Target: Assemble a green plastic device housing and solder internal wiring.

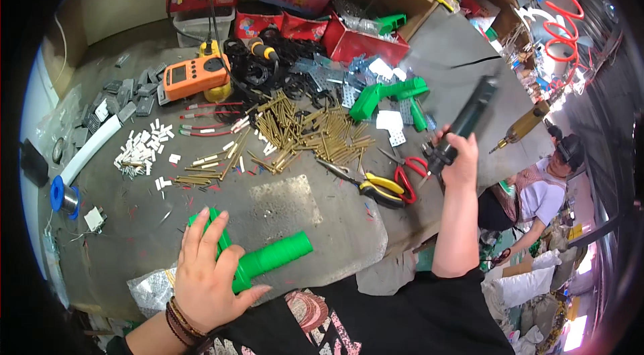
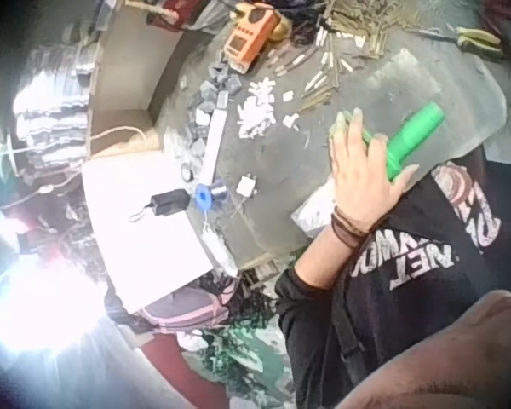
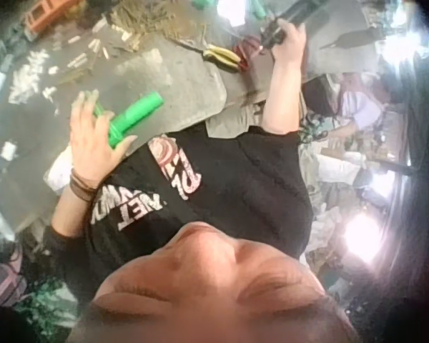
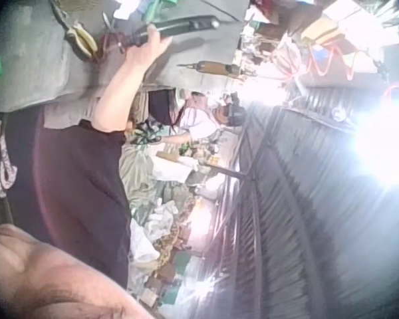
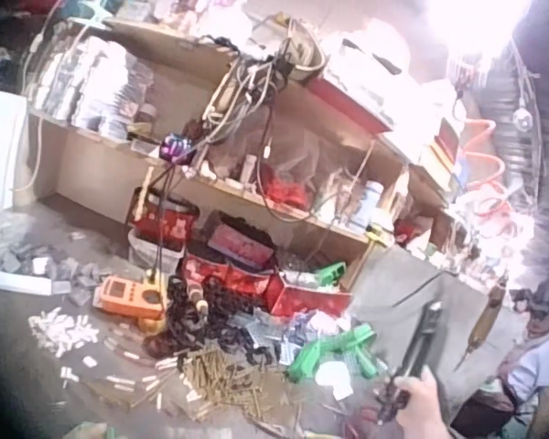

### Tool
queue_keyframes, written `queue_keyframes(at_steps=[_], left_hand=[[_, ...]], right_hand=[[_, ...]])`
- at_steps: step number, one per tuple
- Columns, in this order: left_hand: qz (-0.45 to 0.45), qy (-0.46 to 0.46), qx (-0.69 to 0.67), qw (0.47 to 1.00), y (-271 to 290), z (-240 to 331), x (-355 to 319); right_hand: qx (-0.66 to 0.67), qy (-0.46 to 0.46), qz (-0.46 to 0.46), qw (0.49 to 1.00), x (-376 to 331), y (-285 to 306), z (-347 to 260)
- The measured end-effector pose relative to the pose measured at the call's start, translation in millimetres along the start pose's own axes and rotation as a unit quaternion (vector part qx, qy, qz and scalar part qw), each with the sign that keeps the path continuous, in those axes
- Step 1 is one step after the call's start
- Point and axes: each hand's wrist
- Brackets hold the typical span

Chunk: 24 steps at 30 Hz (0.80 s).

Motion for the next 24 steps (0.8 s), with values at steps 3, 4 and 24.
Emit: queue_keyframes(at_steps=[3,4,24], left_hand=[[0.001,0.021,0.005,1.0,1.2,-2.8,-0.1],[0.005,0.022,0.003,1.0,1.2,-3.2,-0.2],[0.001,0.04,0.0,0.999,-3.6,0.1,0.5]], right_hand=[[0.19,-0.135,-0.186,0.955,-39.8,-51.6,-40.6],[0.251,-0.188,-0.25,0.916,-50.7,-60.3,-43.5],[0.441,-0.289,-0.122,0.841,-186.8,-119.2,28.2]])
Point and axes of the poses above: each hand's wrist, its own x-axis towards the middle knuckle, its own y-axis out of the back of the hand, z = x × y, and after that the axes turned 3 degrees about z, right-handed
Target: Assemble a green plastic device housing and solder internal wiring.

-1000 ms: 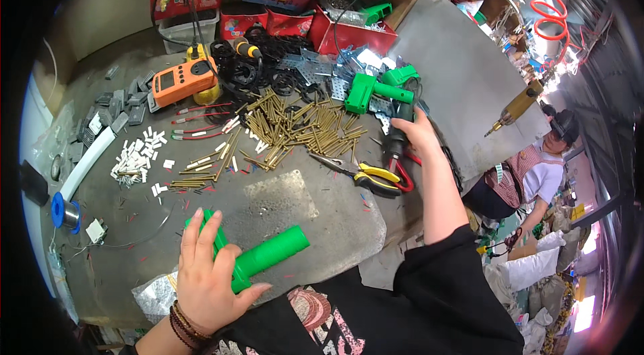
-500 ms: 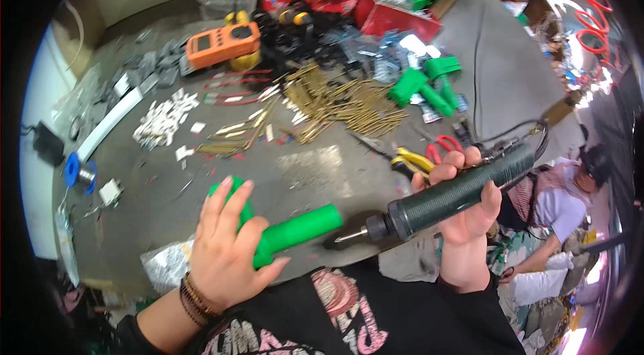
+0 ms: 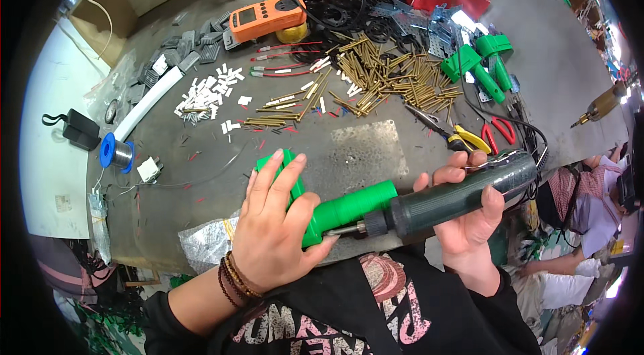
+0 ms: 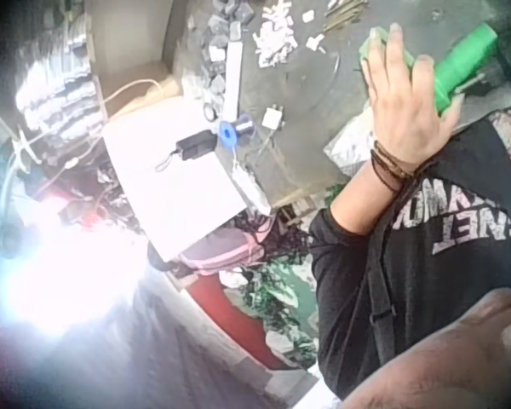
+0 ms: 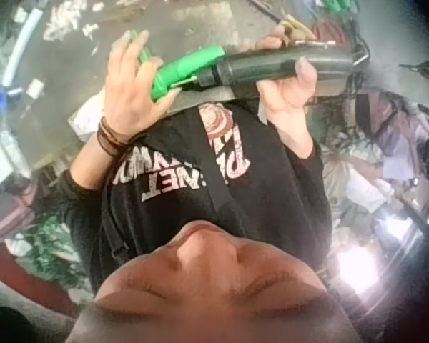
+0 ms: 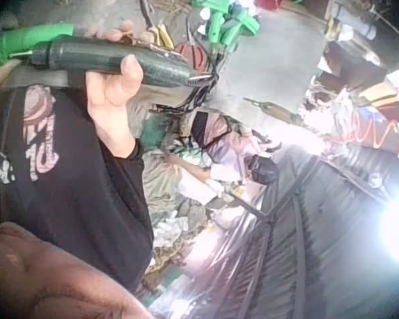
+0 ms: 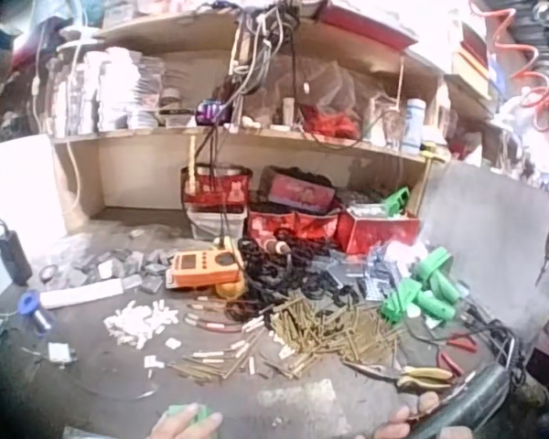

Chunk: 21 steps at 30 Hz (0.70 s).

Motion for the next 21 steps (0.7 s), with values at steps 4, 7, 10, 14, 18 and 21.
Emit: queue_keyframes(at_steps=[4,7,10,14,18,21], left_hand=[[-0.001,-0.004,-0.003,1.0,1.3,-1.2,0.4],[0.0,-0.009,-0.003,1.0,1.3,-1.1,2.4],[0.002,-0.015,-0.003,1.0,1.2,-0.7,3.0],[0.005,-0.017,-0.005,1.0,-0.1,-0.5,3.0],[0.0,-0.019,-0.006,1.0,0.7,-1.7,2.3],[-0.003,-0.019,-0.008,1.0,-0.1,-2.4,1.5]], right_hand=[[-0.004,-0.007,0.011,1.0,-0.5,-6.3,12.8],[-0.022,-0.004,-0.01,1.0,-0.9,-6.4,14.2],[-0.017,0.0,0.005,1.0,-1.6,-6.7,15.1],[-0.01,0.002,0.009,1.0,-2.3,-4.5,13.3],[-0.008,0.005,0.014,1.0,-1.9,-5.2,15.8],[0.002,-0.001,0.012,1.0,0.1,-3.4,19.5]])
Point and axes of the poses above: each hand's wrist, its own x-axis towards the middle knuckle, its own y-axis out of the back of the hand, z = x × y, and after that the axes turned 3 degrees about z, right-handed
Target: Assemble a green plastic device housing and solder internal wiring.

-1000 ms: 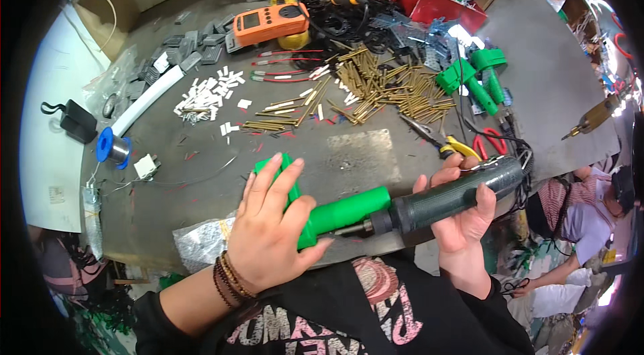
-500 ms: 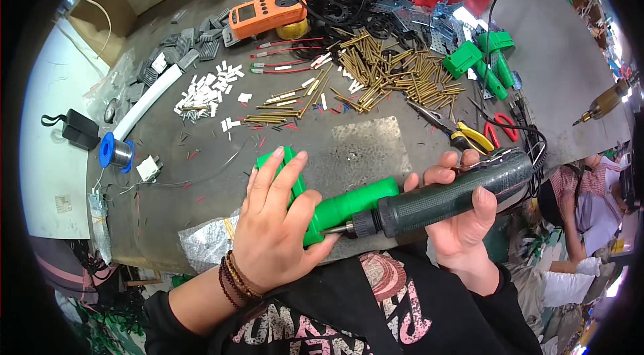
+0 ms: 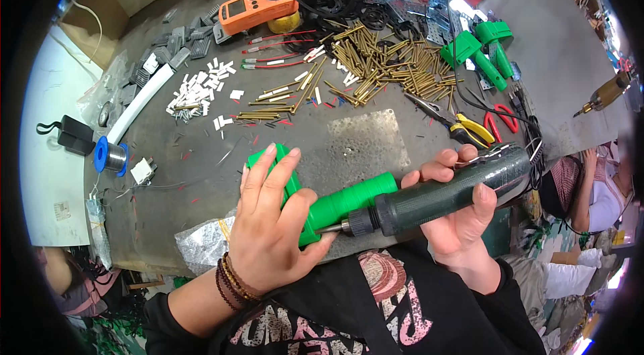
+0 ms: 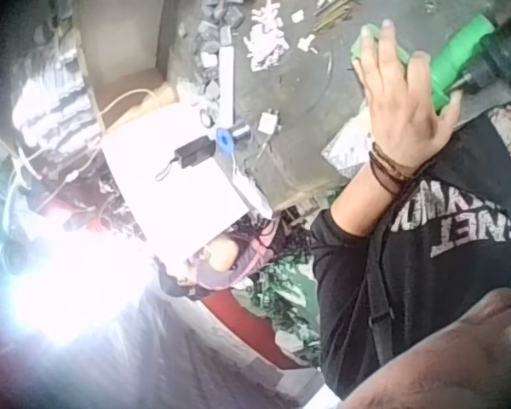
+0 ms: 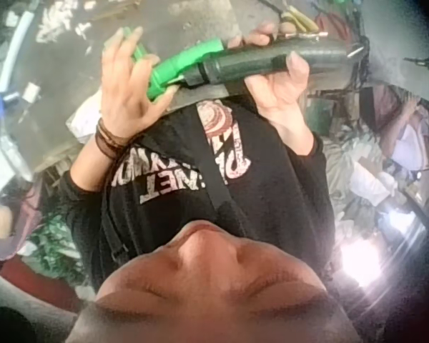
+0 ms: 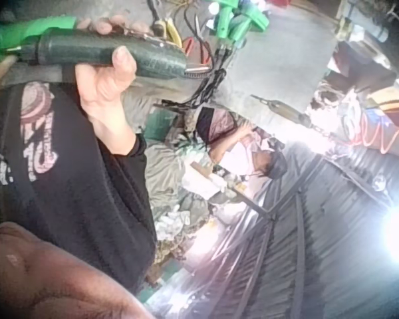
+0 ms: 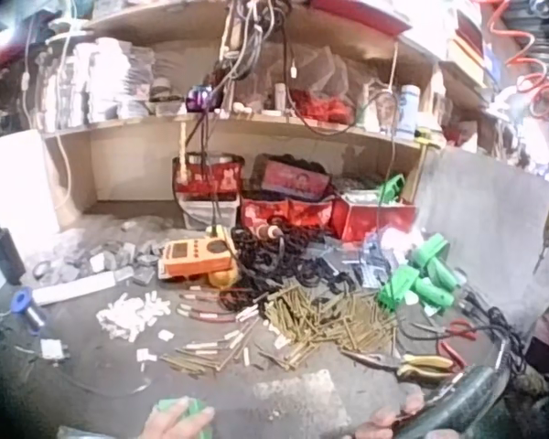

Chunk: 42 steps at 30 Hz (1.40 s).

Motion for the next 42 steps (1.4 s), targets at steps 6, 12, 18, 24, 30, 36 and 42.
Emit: queue_keyframes(at_steps=[6,12,18,24,30,36,42], left_hand=[[0.007,-0.005,0.007,1.0,-2.6,0.2,-0.4],[0.013,0.0,0.003,1.0,-4.3,0.9,0.4],[0.022,-0.003,-0.008,1.0,-5.1,0.3,1.3],[0.028,-0.002,-0.01,1.0,-3.6,-0.8,1.4],[0.072,0.117,-0.119,0.983,19.9,-36.9,-16.8],[-0.113,0.283,-0.353,0.885,34.0,-56.2,-7.6],[-0.107,0.274,-0.38,0.877,30.5,-57.0,-14.1]], right_hand=[[0.034,-0.011,-0.011,0.999,1.3,16.6,7.5],[0.039,-0.002,-0.017,0.999,-2.0,22.4,11.8],[0.031,-0.003,-0.074,0.997,-2.8,21.4,11.0],[0.009,-0.005,-0.147,0.989,5.1,36.8,9.6],[-0.021,0.007,-0.186,0.982,19.6,13.1,-20.3],[-0.059,0.027,-0.118,0.991,34.4,9.8,-10.3],[-0.032,0.004,-0.118,0.992,37.9,11.6,-3.0]])
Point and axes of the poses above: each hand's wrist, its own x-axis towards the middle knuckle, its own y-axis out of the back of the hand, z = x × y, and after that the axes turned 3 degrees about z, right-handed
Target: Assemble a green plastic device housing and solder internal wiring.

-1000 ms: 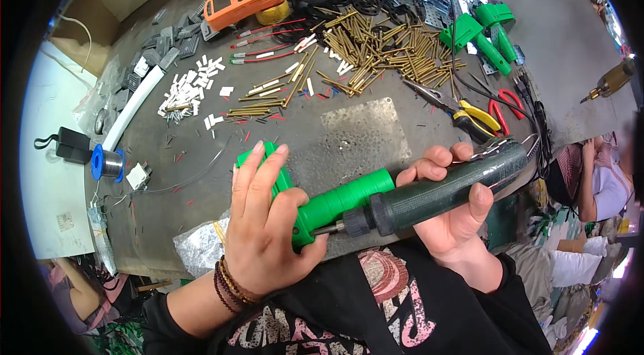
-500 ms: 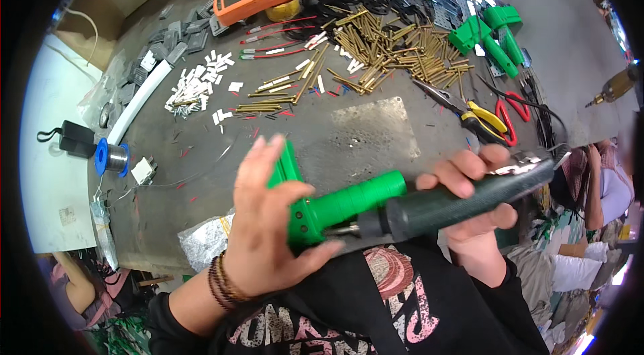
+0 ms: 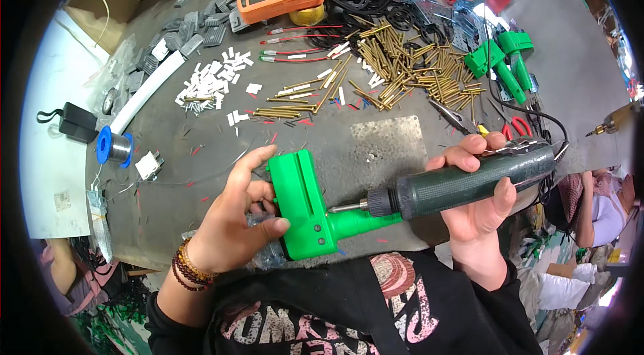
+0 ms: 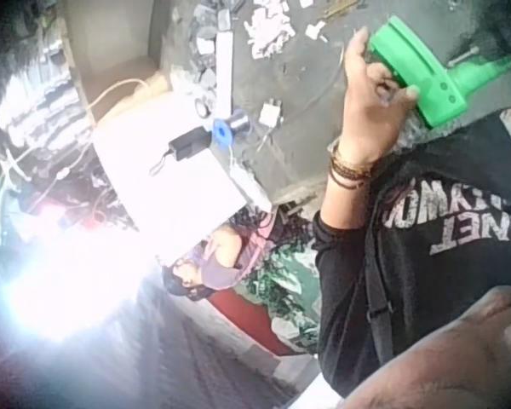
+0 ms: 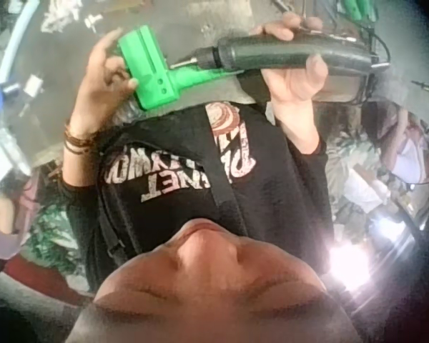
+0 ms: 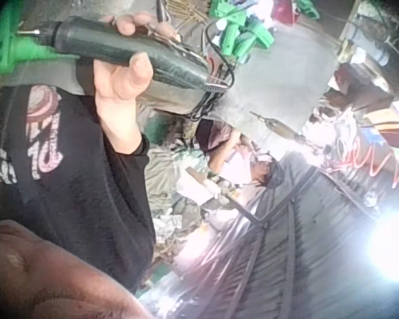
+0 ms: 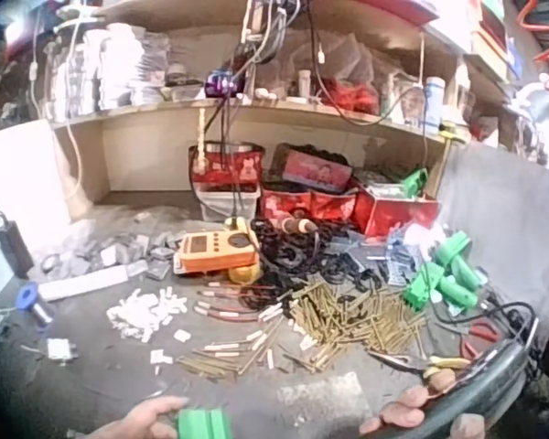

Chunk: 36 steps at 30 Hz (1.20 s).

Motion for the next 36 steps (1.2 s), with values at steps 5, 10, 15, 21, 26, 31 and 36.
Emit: queue_keyframes(at_steps=[5,10,15,21,26,31,36], left_hand=[[0.002,-0.039,-0.01,0.999,-0.2,-10.4,2.0],[0.002,-0.03,-0.022,0.999,-0.8,-8.8,0.5],[0.004,-0.04,-0.028,0.999,-0.9,-12.8,-0.2],[0.002,-0.041,-0.031,0.999,-1.5,-12.3,1.5],[0.002,-0.037,-0.053,0.998,1.7,-15.1,1.0],[-0.08,-0.085,-0.061,0.991,7.3,-13.2,3.4],[-0.068,-0.114,-0.027,0.991,9.3,-17.3,4.9]], right_hand=[[-0.002,-0.011,0.021,1.0,2.0,-0.9,-0.6],[0.007,-0.012,0.033,0.999,0.5,-2.5,-0.2],[0.023,-0.022,0.037,0.999,0.1,-3.0,0.9],[0.025,-0.008,0.053,0.998,-0.4,-3.5,-1.3],[0.016,-0.019,0.049,0.999,1.8,-6.6,4.7],[0.042,-0.034,0.037,0.998,6.7,1.1,12.5],[0.051,-0.038,0.036,0.997,10.4,1.1,15.0]])
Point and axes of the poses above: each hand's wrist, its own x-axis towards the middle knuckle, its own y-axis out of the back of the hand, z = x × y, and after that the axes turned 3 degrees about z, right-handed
